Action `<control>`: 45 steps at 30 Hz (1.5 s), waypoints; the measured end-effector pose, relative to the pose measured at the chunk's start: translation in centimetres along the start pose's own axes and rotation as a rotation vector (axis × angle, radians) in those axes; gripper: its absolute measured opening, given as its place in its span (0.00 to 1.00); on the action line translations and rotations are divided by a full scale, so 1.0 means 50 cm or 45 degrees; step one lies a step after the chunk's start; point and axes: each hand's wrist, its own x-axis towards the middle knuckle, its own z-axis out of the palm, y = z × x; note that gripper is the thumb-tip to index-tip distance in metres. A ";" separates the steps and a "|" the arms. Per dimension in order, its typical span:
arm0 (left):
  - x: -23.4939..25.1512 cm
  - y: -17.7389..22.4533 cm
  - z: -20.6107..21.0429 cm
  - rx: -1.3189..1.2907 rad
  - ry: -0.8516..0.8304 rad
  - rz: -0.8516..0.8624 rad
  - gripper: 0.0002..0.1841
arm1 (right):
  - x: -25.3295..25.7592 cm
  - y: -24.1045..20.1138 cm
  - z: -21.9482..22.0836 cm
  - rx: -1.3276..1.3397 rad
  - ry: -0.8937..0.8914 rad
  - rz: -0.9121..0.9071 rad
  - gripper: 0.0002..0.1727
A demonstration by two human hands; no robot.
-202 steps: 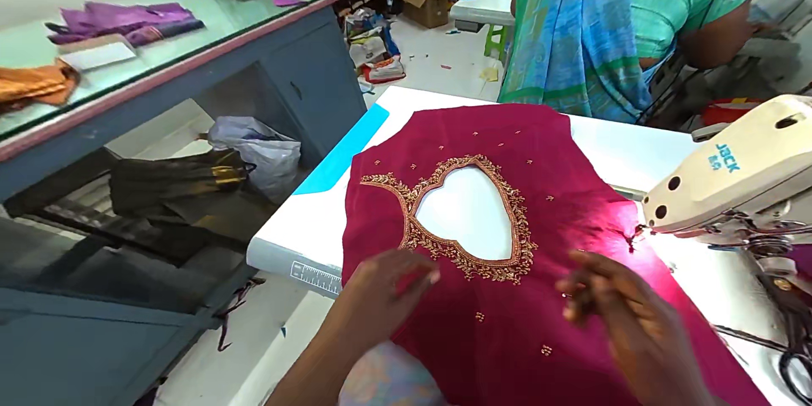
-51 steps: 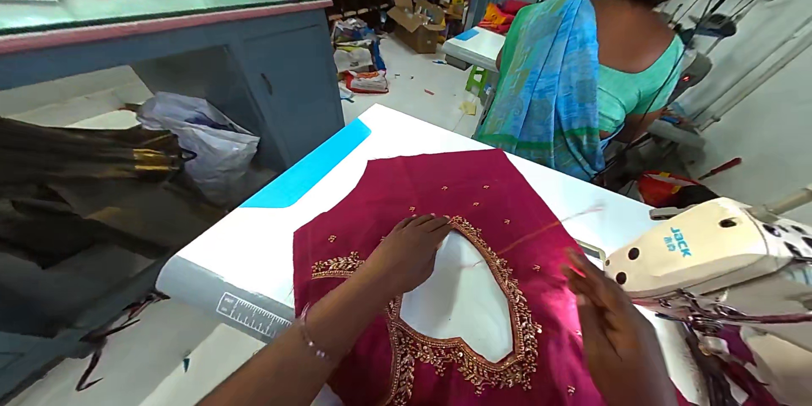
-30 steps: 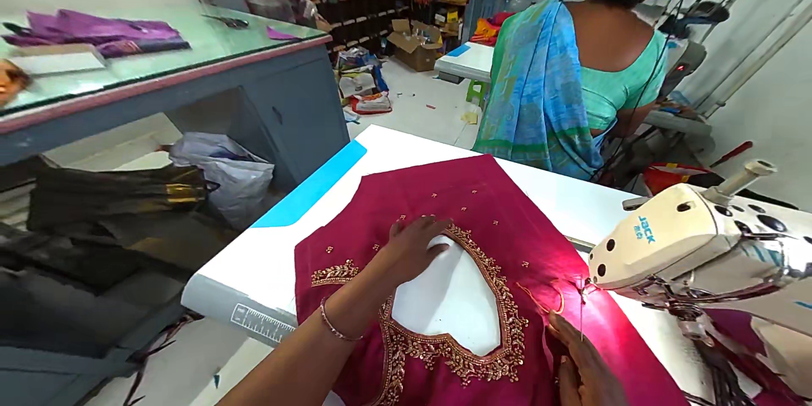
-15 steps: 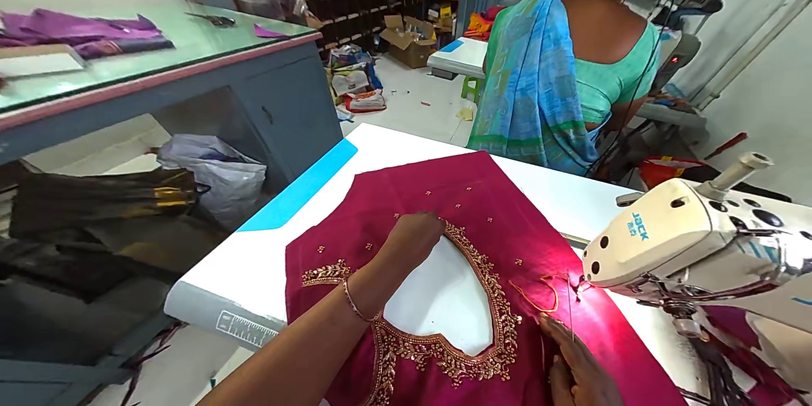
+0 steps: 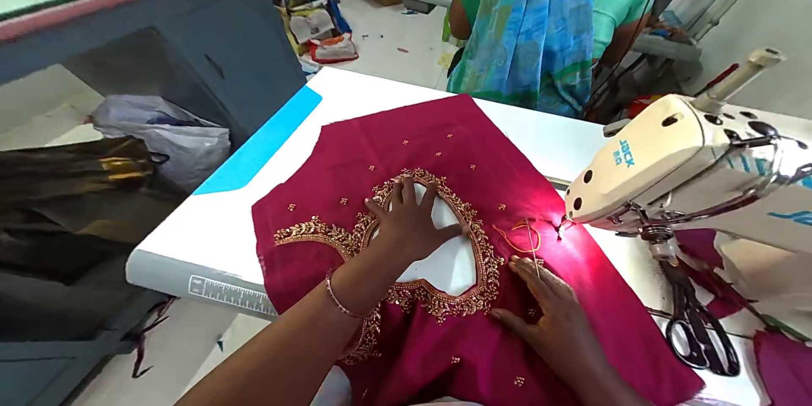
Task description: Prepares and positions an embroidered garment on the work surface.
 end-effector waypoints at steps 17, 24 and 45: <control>-0.198 0.065 0.068 -0.262 -0.091 0.278 0.18 | -0.003 0.004 -0.004 0.017 0.045 -0.045 0.41; -0.200 0.063 0.074 -0.472 0.085 0.204 0.12 | -0.006 0.001 -0.009 0.104 0.067 0.007 0.38; -0.229 -0.011 0.119 -0.766 0.123 0.236 0.09 | 0.249 -0.071 -0.056 0.219 -0.967 -0.952 0.05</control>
